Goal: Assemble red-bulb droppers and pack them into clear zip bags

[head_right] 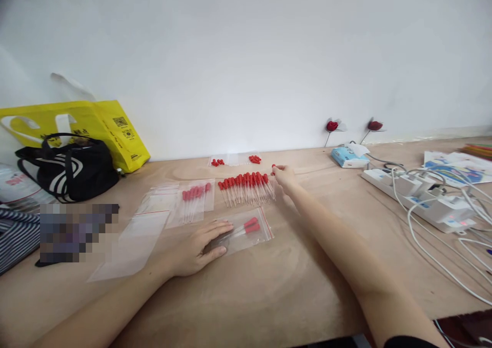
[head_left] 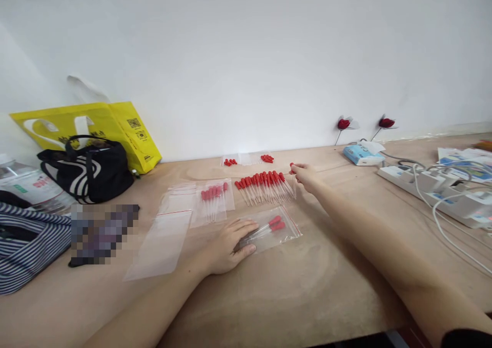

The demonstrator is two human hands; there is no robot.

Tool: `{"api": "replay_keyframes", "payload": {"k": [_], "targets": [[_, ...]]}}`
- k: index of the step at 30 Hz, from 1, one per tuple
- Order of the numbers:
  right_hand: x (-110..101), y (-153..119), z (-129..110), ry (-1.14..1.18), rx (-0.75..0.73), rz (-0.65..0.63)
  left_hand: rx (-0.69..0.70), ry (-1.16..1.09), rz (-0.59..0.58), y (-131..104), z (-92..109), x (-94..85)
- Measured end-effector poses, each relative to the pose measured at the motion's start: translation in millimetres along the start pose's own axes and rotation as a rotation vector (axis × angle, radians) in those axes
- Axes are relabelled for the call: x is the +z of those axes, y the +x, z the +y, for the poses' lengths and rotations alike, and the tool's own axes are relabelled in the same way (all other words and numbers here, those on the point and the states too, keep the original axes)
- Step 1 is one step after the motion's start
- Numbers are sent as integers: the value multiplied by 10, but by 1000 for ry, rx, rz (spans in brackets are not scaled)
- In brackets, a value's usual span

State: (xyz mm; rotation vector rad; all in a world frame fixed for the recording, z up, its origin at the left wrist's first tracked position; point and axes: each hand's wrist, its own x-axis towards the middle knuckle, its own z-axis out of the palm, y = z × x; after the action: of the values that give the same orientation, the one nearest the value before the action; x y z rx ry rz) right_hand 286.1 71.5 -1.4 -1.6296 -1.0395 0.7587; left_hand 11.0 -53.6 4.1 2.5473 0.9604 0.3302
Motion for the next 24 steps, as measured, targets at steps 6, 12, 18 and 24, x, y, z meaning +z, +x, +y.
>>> {"api": "replay_keyframes", "payload": {"k": [6,12,18,24], "targets": [[-339,-565,221,348,-96,-8,-9,23,-19,1,-3,-7],[-293,-903,359,515,-12,16,-46,33,-42,9,23,-23],[-198,-999,357,608,9,-60,-45,32,-38,7,12,-9],[-200,-1100,356,518,26,-292,-47,28,-28,17,33,-28]]}}
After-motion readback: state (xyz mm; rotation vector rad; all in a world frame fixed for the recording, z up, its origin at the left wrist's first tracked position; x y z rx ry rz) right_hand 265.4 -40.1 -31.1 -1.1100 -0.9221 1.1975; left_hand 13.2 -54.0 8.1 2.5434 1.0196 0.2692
